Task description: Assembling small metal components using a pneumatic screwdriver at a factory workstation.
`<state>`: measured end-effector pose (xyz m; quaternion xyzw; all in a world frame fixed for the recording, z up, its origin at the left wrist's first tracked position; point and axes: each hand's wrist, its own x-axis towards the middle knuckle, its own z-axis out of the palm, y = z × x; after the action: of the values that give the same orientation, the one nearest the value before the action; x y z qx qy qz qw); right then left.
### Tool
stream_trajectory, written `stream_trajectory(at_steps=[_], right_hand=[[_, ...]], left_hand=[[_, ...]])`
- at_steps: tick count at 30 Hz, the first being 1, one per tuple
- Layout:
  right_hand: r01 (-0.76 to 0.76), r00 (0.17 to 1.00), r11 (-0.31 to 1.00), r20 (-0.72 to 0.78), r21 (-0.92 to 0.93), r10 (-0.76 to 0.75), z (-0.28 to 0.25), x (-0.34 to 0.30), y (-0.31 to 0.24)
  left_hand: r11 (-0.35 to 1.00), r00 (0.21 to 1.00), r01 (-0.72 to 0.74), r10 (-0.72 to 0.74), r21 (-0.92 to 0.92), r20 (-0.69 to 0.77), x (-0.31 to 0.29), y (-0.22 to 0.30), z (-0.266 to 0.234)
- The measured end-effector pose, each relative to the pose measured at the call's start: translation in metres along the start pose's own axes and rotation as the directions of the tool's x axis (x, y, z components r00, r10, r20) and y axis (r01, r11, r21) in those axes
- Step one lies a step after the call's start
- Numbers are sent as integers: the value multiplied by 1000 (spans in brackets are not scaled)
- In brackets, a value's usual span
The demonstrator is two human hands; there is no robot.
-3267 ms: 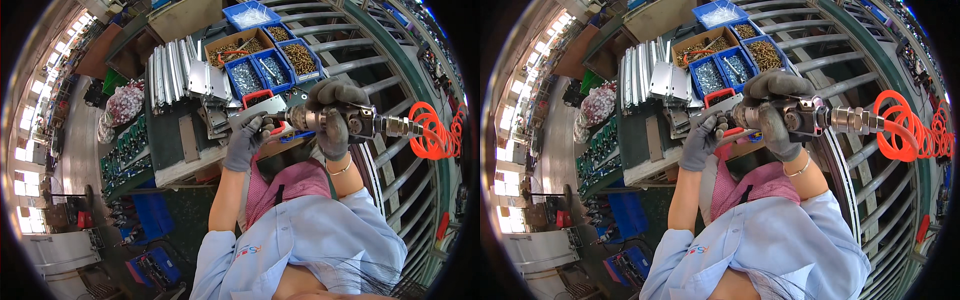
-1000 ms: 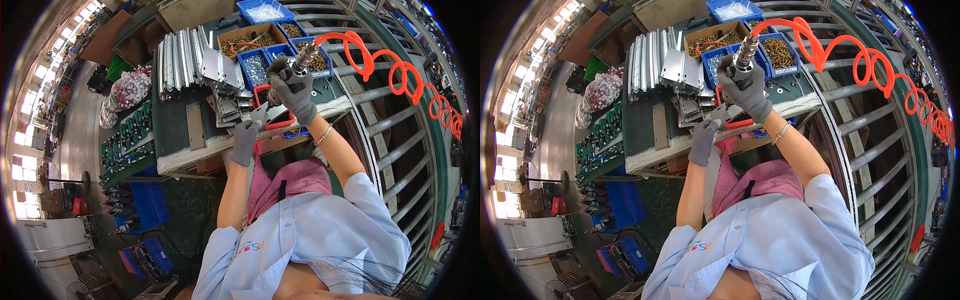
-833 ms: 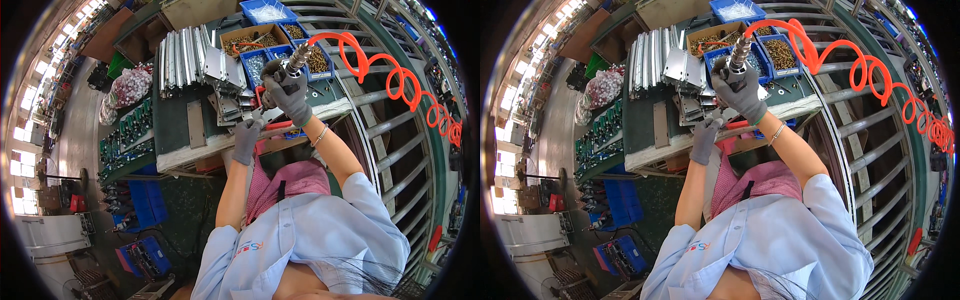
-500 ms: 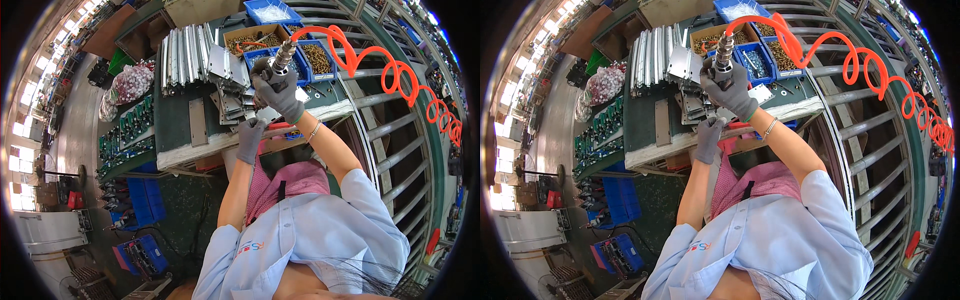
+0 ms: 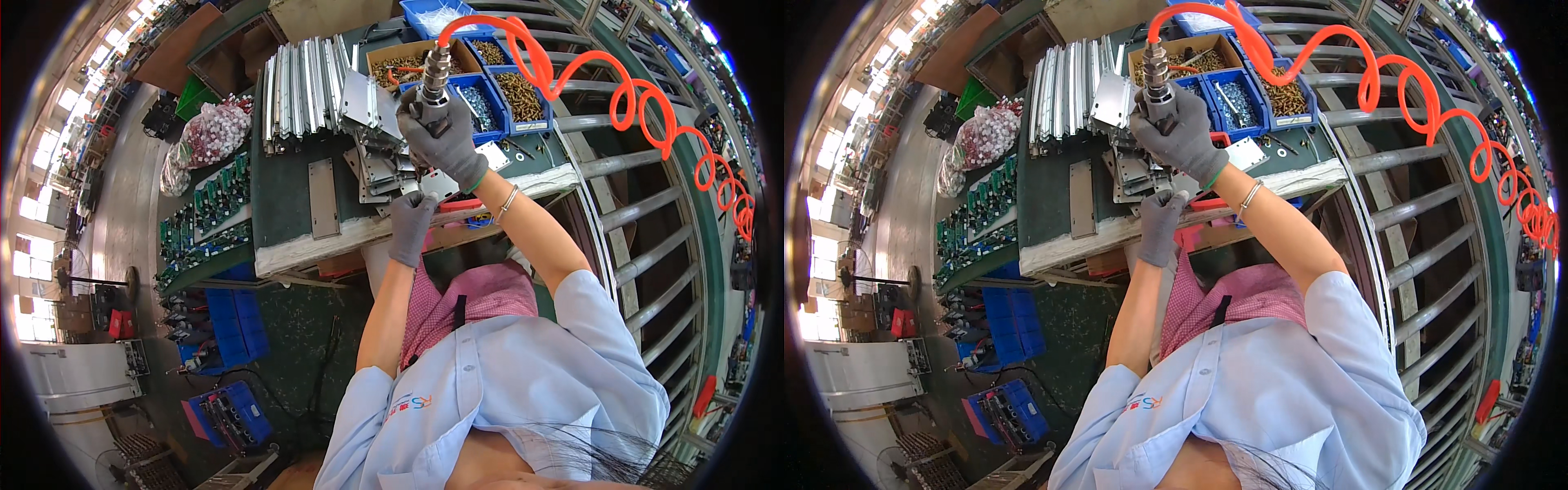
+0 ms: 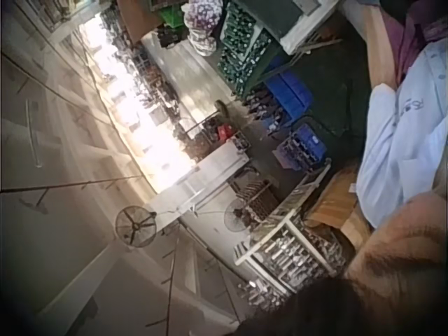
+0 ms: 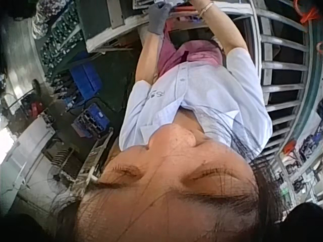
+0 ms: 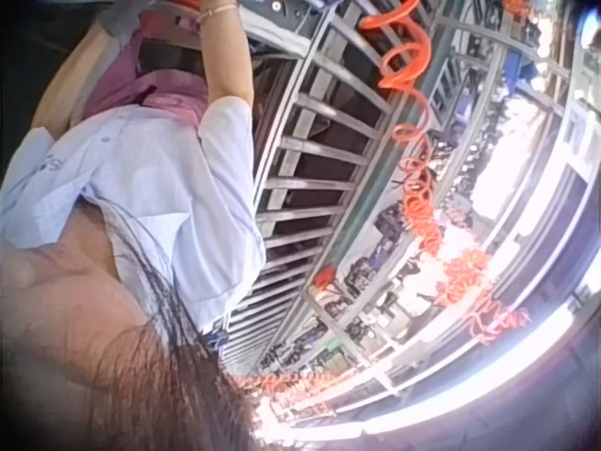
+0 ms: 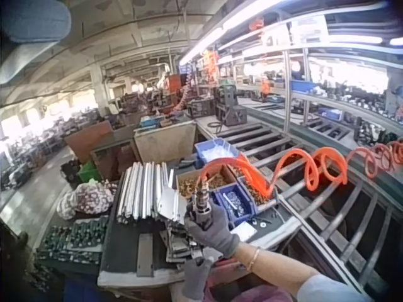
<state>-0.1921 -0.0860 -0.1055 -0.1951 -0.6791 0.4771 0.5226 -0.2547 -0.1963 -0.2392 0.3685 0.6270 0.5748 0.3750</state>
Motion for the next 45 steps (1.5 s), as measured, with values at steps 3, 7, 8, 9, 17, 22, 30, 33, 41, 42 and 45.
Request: stream_trajectory(at_steps=[3,7,8,9,17,22,30,33,41,42,45], right_hand=[[0,999,1000,32,-8,1,2,3,0],[41,998,998,59,-55,-38,2,4,2],[70,996,996,64,-56,-67,2,5,1],[92,993,995,81,-36,-89,2,5,0],[104,994,978,18,180,-109,-22,-8,-56],[22,999,958,-48,285,-8,-59,-57,-74],[82,974,932,-228,352,1,-73,-99,-84],[115,972,911,-234,396,-21,-76,-100,-83],[124,968,915,-248,385,-27,-75,-103,-81],[134,967,908,-252,396,-33,-74,-103,-80],[149,964,899,-263,412,-39,-73,-100,-76]], left_hand=[[1000,1000,7,-7,0,2,1,-7,-1],[1000,1000,-12,12,13,5,2,-4,1],[1000,1000,-4,4,-5,-10,2,-3,2],[1000,1000,3,-4,-23,-24,1,-1,5],[749,930,363,-329,-554,165,-16,-1,-20],[344,896,437,-252,-831,366,-44,-9,-37],[474,886,459,-180,-752,427,-52,21,-13],[478,877,469,-156,-742,454,-53,19,-12],[499,902,426,-174,-755,394,-56,22,-11],[500,904,426,-202,-754,376,-56,22,-11],[509,902,431,-255,-745,347,-56,31,-8]])
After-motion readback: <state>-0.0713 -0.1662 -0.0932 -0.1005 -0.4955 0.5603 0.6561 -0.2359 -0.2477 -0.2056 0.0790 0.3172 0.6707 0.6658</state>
